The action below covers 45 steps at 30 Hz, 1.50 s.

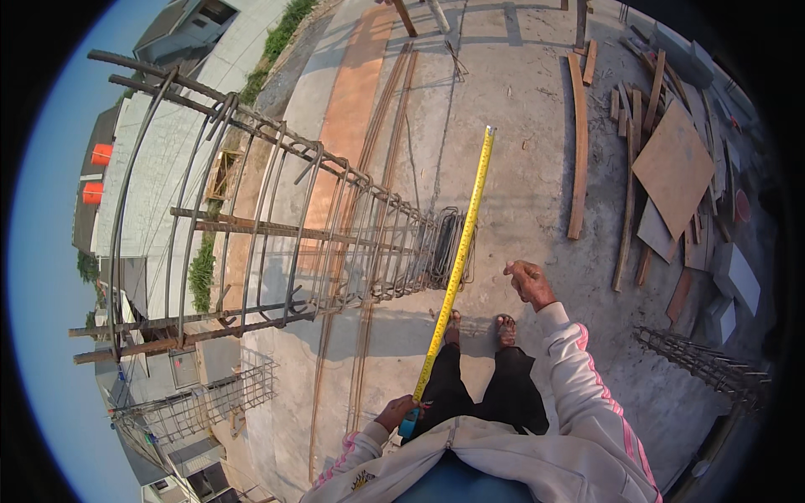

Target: The person measures a rebar column with a tape measure, then picks up metal rods and a bundle of rebar stirrups. They walk across the construction site and use a hand axe to split a small piece of wood into smaller pieces.

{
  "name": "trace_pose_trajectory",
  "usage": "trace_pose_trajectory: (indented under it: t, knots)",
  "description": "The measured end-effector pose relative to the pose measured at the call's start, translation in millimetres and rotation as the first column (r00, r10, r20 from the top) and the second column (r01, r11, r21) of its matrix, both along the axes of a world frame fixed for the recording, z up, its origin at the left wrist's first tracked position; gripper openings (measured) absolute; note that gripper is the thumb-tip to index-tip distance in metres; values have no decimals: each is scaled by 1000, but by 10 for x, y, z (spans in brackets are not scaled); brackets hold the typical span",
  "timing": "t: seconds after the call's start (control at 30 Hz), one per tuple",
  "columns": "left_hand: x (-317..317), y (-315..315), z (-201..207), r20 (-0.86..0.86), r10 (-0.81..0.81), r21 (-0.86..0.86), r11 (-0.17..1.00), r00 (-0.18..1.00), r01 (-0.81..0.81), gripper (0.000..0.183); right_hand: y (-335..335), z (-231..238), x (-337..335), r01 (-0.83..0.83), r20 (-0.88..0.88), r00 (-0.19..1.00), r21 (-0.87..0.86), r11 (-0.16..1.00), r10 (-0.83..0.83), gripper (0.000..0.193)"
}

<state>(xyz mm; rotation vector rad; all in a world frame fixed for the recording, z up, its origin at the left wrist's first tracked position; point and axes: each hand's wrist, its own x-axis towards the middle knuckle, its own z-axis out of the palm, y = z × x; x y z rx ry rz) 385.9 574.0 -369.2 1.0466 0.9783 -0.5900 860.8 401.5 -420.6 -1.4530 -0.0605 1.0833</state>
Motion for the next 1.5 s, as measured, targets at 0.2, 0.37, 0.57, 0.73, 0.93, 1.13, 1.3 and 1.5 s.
trace_pose_trajectory:
  t: [0.2,0.37,0.57,0.73,0.93,1.13,1.3,1.5]
  knots:
    - [438,66,-996,-25,1,-164,986,1000,-5,27,-71,-1842,-288,37,-24,999,-283,958,-46,57]
    - [395,26,-1582,-183,-28,-371,928,983,-43,33,77,-3485,-621,52,-10,998,-319,946,-58,53]
    - [474,232,-1671,-216,-32,-466,882,976,-74,32,1058,-5137,-644,-119,117,971,-525,842,210,77]
    - [682,423,-1626,-315,-124,-391,920,941,-9,32,1840,-5948,-344,-67,60,992,-467,882,107,97]
    - [756,501,-1768,-409,-22,-391,908,912,-153,26,2308,-6367,91,-246,-167,965,-325,913,201,104]
    - [851,471,-1755,-491,-60,-370,918,869,-145,25,2370,-6398,37,-200,-440,894,-225,954,83,50]
    - [944,441,-1795,-444,-66,-338,936,893,-100,25,2326,-6401,1,-158,-456,888,-186,970,57,38]
    - [987,397,-1794,-382,-97,-285,958,919,-17,26,1964,-6169,-3,-124,-440,897,-173,977,36,32]
